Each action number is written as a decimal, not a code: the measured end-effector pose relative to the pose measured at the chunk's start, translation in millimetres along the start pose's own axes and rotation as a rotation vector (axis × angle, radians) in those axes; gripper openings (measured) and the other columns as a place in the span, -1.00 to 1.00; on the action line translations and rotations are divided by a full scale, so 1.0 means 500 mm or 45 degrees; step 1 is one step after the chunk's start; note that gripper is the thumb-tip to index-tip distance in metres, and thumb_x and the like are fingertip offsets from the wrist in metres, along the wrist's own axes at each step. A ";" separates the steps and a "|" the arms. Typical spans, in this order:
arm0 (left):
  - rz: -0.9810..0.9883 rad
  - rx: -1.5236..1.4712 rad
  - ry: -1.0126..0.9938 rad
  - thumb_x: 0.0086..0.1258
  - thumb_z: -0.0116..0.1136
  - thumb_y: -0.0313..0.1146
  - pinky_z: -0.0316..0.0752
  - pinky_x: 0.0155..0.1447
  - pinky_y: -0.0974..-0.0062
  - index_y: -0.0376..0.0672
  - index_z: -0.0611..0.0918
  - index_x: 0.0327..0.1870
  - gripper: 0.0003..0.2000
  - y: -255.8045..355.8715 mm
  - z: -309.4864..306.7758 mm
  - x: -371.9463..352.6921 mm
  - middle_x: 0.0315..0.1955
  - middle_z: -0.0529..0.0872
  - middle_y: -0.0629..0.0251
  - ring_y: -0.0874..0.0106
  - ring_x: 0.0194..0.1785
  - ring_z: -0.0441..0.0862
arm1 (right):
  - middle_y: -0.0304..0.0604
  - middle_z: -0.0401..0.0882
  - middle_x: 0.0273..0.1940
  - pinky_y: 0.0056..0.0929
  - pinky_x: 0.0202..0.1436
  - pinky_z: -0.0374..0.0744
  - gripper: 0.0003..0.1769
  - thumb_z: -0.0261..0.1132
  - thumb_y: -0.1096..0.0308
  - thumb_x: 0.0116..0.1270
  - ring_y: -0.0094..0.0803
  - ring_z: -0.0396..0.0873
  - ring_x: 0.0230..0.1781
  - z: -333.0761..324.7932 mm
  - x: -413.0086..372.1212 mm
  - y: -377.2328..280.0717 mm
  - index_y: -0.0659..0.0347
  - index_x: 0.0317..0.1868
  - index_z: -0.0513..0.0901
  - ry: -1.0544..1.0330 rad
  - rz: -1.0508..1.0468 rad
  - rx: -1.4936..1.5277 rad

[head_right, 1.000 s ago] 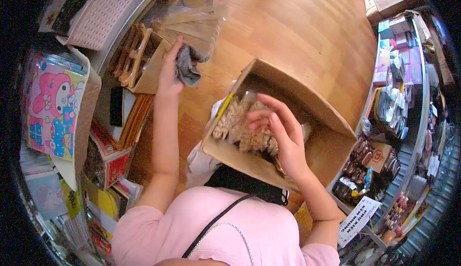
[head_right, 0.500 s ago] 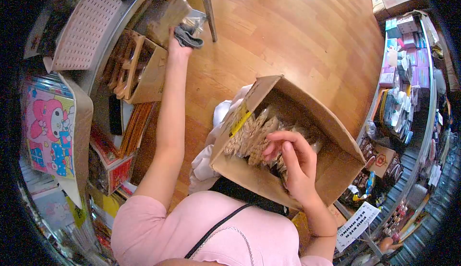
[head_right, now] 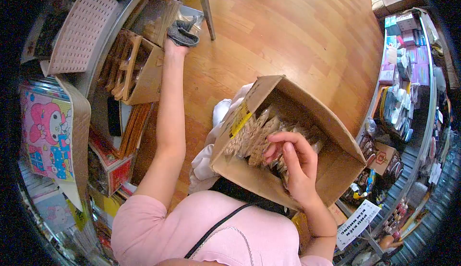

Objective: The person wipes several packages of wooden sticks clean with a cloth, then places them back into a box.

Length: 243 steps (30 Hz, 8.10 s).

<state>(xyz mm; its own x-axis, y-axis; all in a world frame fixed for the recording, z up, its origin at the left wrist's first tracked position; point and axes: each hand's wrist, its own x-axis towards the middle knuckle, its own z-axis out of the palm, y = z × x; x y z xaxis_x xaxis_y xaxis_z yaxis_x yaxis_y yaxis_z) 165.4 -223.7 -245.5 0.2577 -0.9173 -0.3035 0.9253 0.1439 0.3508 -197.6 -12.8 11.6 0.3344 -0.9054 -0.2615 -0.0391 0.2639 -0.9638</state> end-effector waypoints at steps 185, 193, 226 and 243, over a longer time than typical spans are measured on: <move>1.375 2.085 -0.846 0.30 0.05 -0.33 0.06 0.34 0.02 0.03 0.54 0.10 -0.67 -0.191 0.453 -0.678 -0.06 0.60 0.08 0.19 0.27 0.35 | -0.22 0.33 0.17 -0.46 0.06 0.46 -0.44 -0.14 0.03 0.48 -0.47 0.37 0.13 0.043 -0.035 -0.022 0.13 0.36 0.11 0.065 -0.145 0.522; 1.273 1.795 -0.538 0.39 -0.06 -0.25 0.13 0.31 0.12 -0.12 0.55 0.07 -0.70 -0.167 0.466 -0.601 0.05 0.53 -0.04 0.02 0.25 0.34 | -0.16 0.30 0.23 -0.31 0.17 0.42 -0.45 -0.14 0.10 0.48 -0.40 0.34 0.21 0.059 -0.046 0.005 0.21 0.37 0.10 -0.054 -0.165 0.502; 1.271 1.751 -0.617 0.36 -0.02 -0.35 0.29 0.24 0.27 -0.15 0.51 0.12 -0.68 -0.183 0.471 -0.630 0.01 0.54 -0.10 0.00 0.23 0.37 | -0.29 0.36 -0.09 -0.62 -0.02 0.32 -0.39 -0.21 0.02 0.49 -0.58 0.31 -0.11 0.070 -0.060 0.007 0.18 0.41 0.04 -0.006 -0.274 0.454; 1.545 1.595 -0.844 0.27 -0.01 -0.46 0.29 0.22 0.20 -0.12 0.52 0.11 -0.64 -0.199 0.523 -0.700 -0.07 0.61 0.04 -0.01 0.20 0.39 | 0.00 0.01 0.38 -0.39 0.40 0.00 -0.33 -0.26 0.06 0.50 -0.29 0.01 0.39 0.060 -0.085 -0.016 0.45 0.37 -0.04 0.105 -0.661 0.403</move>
<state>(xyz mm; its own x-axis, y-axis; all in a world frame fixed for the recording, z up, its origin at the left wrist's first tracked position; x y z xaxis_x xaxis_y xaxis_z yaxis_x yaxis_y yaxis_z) -89.6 -13.9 57.8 0.1149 -0.5572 0.8224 -0.4535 0.7071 0.5424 -183.4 33.5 31.8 0.1600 -0.9616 0.2228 0.3952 -0.1444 -0.9072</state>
